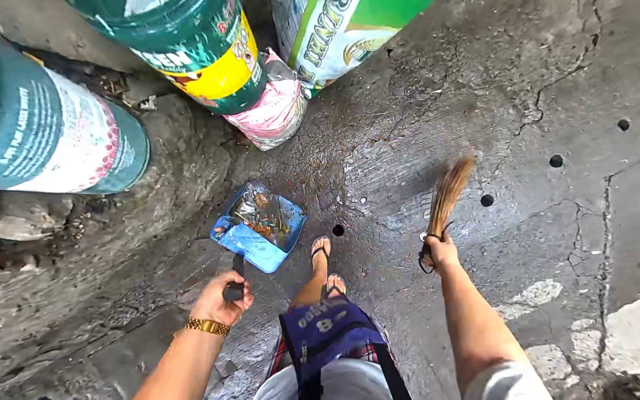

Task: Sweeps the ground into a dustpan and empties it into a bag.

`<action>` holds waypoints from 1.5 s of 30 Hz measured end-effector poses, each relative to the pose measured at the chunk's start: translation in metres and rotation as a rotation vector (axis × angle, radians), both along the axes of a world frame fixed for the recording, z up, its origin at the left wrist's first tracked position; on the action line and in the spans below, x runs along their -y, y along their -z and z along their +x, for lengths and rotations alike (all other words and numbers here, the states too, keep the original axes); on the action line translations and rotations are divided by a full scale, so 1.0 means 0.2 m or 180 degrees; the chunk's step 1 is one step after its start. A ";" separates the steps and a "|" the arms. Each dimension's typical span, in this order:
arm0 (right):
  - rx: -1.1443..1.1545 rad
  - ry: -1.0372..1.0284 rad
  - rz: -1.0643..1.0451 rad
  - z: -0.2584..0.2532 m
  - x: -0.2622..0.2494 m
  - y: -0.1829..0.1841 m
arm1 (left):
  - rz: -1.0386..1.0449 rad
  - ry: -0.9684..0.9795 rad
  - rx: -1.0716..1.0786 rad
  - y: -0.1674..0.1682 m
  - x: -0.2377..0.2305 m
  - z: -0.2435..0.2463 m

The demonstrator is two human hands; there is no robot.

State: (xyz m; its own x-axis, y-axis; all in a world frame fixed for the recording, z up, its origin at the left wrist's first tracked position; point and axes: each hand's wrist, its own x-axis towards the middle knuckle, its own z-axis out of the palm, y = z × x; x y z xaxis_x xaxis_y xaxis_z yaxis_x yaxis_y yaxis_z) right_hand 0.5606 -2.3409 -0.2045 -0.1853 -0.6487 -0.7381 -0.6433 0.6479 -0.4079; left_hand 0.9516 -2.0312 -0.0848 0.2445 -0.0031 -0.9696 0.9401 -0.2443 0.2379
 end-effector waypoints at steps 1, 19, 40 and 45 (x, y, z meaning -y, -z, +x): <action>-0.0166 -0.0310 0.0180 0.08 0.03 0.06 | 0.0012 0.0061 -0.0017 0.00 0.02 0.00; -0.0026 -0.0492 -0.0291 0.12 0.68 -0.39 | -0.0868 -0.1099 -0.0544 -0.30 0.34 0.18; -0.0874 -0.2513 0.0162 -0.31 1.94 -0.39 | -0.0364 -0.1180 -0.0367 -0.14 1.77 -0.18; -0.0449 -0.1061 -0.0072 0.29 2.27 -0.05 | -0.0165 -0.1092 -0.0159 -0.11 1.99 -0.12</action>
State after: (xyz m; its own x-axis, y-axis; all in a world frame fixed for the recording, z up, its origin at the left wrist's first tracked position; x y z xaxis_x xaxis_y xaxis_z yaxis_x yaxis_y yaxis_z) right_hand 0.6179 -2.7947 -0.1941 -0.0598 -0.7064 -0.7052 -0.8686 0.3849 -0.3119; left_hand 0.9277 -2.4296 -0.0621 0.1922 0.0214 -0.9811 0.9761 0.0992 0.1934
